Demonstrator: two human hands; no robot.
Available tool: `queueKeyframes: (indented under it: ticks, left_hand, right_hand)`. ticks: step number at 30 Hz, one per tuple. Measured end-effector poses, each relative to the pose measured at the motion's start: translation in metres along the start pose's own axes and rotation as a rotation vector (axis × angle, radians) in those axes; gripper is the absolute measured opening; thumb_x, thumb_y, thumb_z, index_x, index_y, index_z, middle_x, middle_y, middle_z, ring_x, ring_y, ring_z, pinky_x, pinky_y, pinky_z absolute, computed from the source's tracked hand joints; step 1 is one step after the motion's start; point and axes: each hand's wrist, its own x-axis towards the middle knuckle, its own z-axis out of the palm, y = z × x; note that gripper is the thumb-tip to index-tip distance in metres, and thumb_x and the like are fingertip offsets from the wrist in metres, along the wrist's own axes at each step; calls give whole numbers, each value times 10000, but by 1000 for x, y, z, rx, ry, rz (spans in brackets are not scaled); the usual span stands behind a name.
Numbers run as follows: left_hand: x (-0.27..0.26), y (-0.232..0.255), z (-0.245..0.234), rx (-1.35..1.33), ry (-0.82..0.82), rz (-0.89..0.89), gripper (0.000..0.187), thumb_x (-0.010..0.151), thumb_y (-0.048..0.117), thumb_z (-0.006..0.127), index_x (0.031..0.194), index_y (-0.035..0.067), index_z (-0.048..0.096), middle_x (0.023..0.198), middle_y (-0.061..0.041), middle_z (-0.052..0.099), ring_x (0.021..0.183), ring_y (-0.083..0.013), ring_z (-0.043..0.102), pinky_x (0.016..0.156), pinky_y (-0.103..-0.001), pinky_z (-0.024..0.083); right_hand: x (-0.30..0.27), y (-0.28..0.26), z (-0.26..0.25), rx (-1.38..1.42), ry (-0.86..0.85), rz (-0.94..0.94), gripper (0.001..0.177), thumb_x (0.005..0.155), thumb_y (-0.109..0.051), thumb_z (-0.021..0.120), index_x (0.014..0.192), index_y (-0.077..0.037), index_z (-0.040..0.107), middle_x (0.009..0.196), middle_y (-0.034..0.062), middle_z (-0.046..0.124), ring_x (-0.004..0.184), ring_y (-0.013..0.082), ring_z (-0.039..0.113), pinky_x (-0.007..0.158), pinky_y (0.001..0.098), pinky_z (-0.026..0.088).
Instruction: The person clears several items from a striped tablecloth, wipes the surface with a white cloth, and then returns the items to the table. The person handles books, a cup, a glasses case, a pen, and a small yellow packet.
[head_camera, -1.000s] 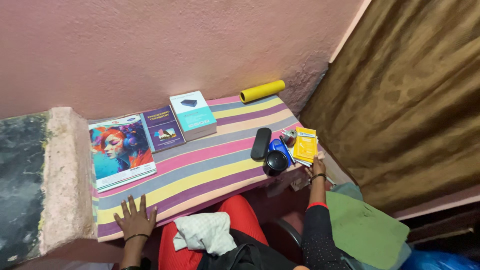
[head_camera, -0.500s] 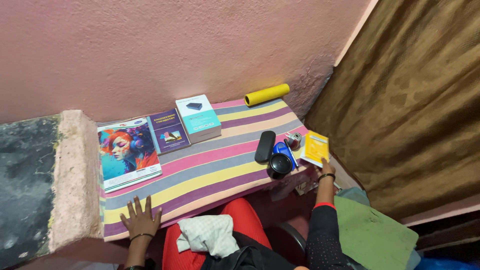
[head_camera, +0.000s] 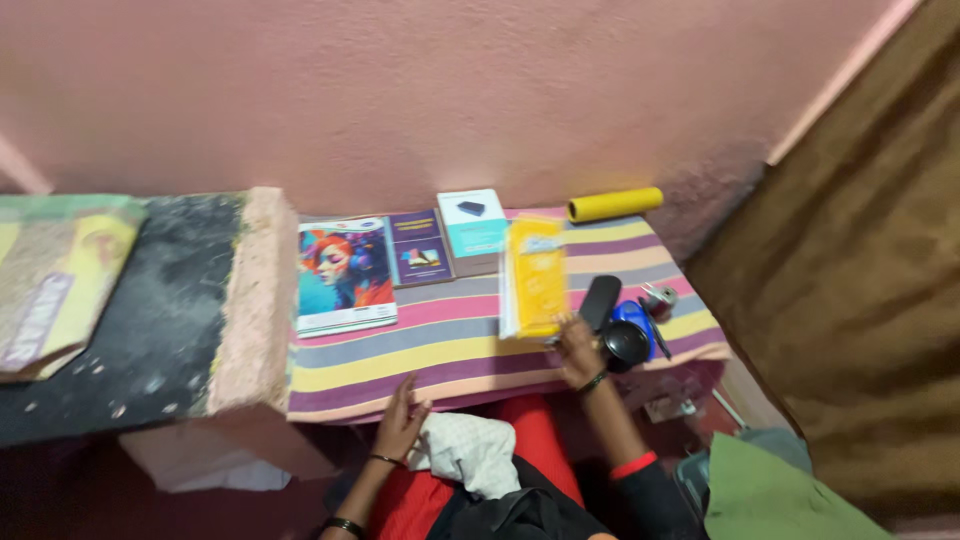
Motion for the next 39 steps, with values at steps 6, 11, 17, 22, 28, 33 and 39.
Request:
queueKeyframes:
  ticks: [6, 11, 17, 22, 28, 33, 39]
  left_hand:
    - [-18, -6, -5, -847, 210, -287, 654, 971, 400, 555, 1547, 181, 335, 1500, -60, 481, 1368, -214, 490, 1077, -384, 429]
    - [-10, -10, -28, -795, 460, -242, 510, 933, 270, 690, 1374, 70, 528, 1230, -68, 660, 1092, -190, 627, 939, -361, 516]
    - [-8, -16, -25, -701, 554, -177, 434, 946, 245, 719, 1290, 38, 553, 1192, -62, 673, 1045, -147, 640, 923, -308, 524]
    - [-5, -23, -33, -677, 687, -234, 412, 951, 248, 710, 1271, 29, 572, 1142, -60, 691, 994, -150, 652, 885, -317, 533]
    - [-7, -30, -30, -654, 723, -276, 401, 966, 251, 702, 1267, 14, 582, 1122, -63, 694, 978, -150, 653, 874, -324, 537]
    - [-8, -29, -30, -817, 672, -288, 457, 927, 228, 704, 1309, 33, 546, 1186, -82, 667, 1040, -185, 659, 899, -346, 538]
    - [-5, -22, -35, -1025, 600, -269, 491, 889, 143, 644, 1347, 25, 512, 1213, -128, 639, 1073, -239, 650, 908, -385, 545]
  right_hand:
    - [-66, 136, 106, -148, -341, 392, 429, 922, -202, 662, 1330, -109, 564, 1089, -36, 727, 936, 48, 683, 778, 197, 541]
    - [-86, 166, 136, -405, -444, 205, 325, 972, -208, 708, 1235, -71, 574, 981, 12, 691, 813, 81, 644, 682, 233, 541]
    - [-68, 156, 123, -426, -311, 203, 224, 956, -194, 724, 1064, -8, 659, 847, 58, 701, 726, 133, 680, 678, 284, 607]
    - [-33, 141, 123, -355, -105, 143, 256, 952, -150, 697, 1154, -10, 625, 843, 89, 706, 700, 141, 691, 641, 301, 622]
    - [-6, 139, 129, -475, -30, 126, 365, 950, -81, 645, 1292, 2, 545, 847, 140, 717, 647, 183, 712, 568, 316, 613]
    - [2, 141, 140, -633, -86, 84, 430, 980, -135, 663, 1371, 35, 608, 837, 179, 768, 654, 200, 739, 572, 325, 624]
    - [-13, 142, 147, -1190, -47, 63, 473, 1023, -324, 485, 1456, -150, 562, 800, 200, 781, 645, 261, 747, 621, 402, 605]
